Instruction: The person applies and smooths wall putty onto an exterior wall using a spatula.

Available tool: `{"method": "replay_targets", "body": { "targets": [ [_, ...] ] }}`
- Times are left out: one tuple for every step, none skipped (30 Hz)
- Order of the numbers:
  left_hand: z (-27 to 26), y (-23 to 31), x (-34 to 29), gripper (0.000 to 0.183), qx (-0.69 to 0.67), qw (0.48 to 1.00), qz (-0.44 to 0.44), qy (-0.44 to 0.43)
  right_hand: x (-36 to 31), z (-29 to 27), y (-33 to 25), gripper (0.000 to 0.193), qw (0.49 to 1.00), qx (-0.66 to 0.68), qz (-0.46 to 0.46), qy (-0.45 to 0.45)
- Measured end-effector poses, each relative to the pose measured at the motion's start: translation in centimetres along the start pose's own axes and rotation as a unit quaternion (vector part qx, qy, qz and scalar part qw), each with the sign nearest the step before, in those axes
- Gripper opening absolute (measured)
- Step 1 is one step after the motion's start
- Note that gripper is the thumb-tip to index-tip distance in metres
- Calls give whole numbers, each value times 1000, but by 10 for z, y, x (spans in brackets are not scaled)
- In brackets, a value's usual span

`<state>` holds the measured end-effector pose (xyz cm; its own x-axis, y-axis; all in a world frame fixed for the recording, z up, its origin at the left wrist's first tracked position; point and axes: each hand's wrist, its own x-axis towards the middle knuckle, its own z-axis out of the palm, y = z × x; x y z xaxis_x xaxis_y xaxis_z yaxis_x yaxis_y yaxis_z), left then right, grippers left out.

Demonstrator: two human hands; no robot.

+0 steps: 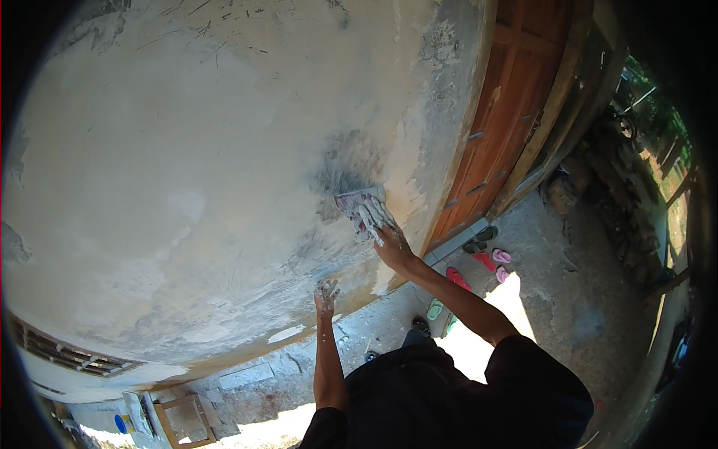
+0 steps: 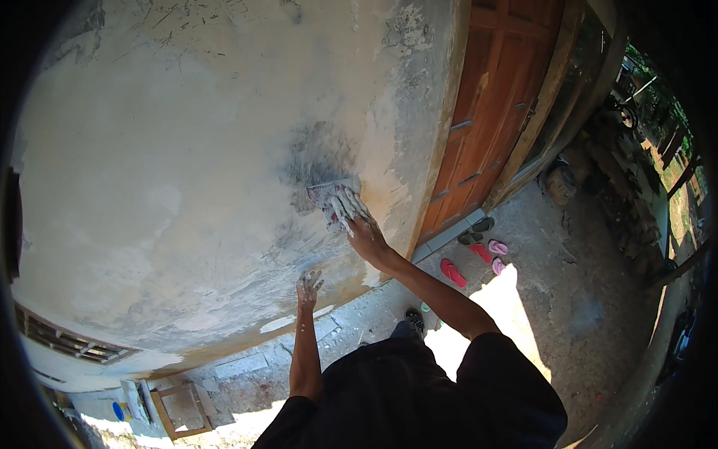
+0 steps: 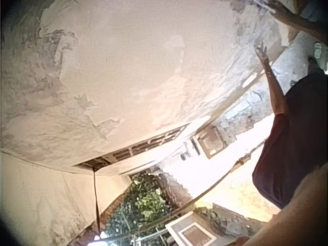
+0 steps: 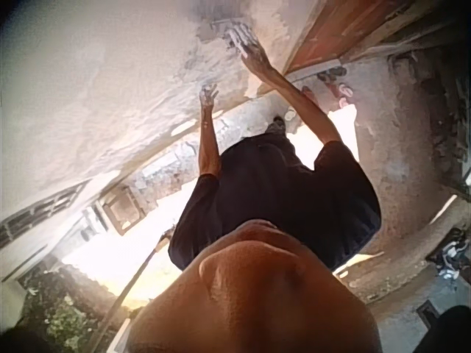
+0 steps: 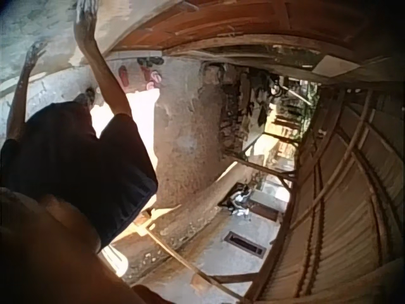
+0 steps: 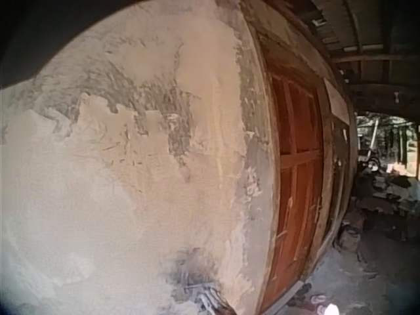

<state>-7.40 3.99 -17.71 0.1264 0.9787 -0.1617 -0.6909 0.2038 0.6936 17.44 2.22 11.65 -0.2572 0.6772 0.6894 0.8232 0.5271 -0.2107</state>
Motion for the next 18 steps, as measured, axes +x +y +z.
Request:
{"method": "replay_targets", "body": {
  "targets": [
    [-4, 2, 1, 39, 14, 1000, 1, 0, -2, -10, -3, 51, 999, 44, 26, -14],
    [-5, 3, 1, 39, 12, 1000, 7, -2, 3, -26, 2, 51, 999, 44, 19, -12],
    [-6, 4, 0, 39, 3, 1000, -4, 4, 11, -43, 9, 51, 995, 54, 74, 27],
    [-7, 5, 1, 38, -6, 1000, -14, 10, 23, -51, 17, 50, 987, 65, 128, 65],
    [13, -1, 1, 27, 21, 999, -26, 29, 36, -61, 37, 44, 964, 60, 225, 131],
    [21, 0, 1, 27, 20, 999, -29, 26, 55, -67, 54, 40, 927, 63, 314, 195],
    [24, 1, -1, 26, 24, 998, -25, 44, 83, -88, 52, 42, 931, 84, 293, 200],
    [24, 2, -4, 26, 29, 997, -21, 62, 107, -109, 40, 43, 934, 105, 272, 205],
    [25, 0, -5, 26, 29, 997, -23, 61, 116, -110, 31, 42, 945, 84, 259, 181],
    [24, -1, -5, 25, 33, 998, -14, 47, 125, -105, 22, 40, 955, 65, 245, 157],
    [26, -2, -1, 25, 38, 999, -6, 29, 120, -77, 35, 38, 974, -7, 172, 146],
    [14, 0, -1, 25, 38, 999, 1, 36, 110, -48, 20, 37, 978, -33, 149, 146],
    [3, 0, 1, 36, 22, 1000, 2, 11, 97, -24, 11, 39, 988, -64, 108, 91],
    [-6, 0, 2, 51, 5, 1000, 3, -12, 81, -10, -10, 41, 993, -26, 114, -23],
    [0, -2, 4, 51, 4, 1000, 2, -15, 61, 5, -17, 47, 997, -37, -21, 60],
    [4, -1, 4, 48, -1, 1000, -18, 14, 50, 11, -31, 53, 999, 2, -47, 17],
    [10, -1, 3, 46, -5, 998, -38, 40, 27, 25, -38, 58, 996, 90, -13, -1],
    [13, -2, 0, 46, -4, 998, -39, 40, 12, 31, -39, 60, 994, 96, -6, -48]
  ]
}}
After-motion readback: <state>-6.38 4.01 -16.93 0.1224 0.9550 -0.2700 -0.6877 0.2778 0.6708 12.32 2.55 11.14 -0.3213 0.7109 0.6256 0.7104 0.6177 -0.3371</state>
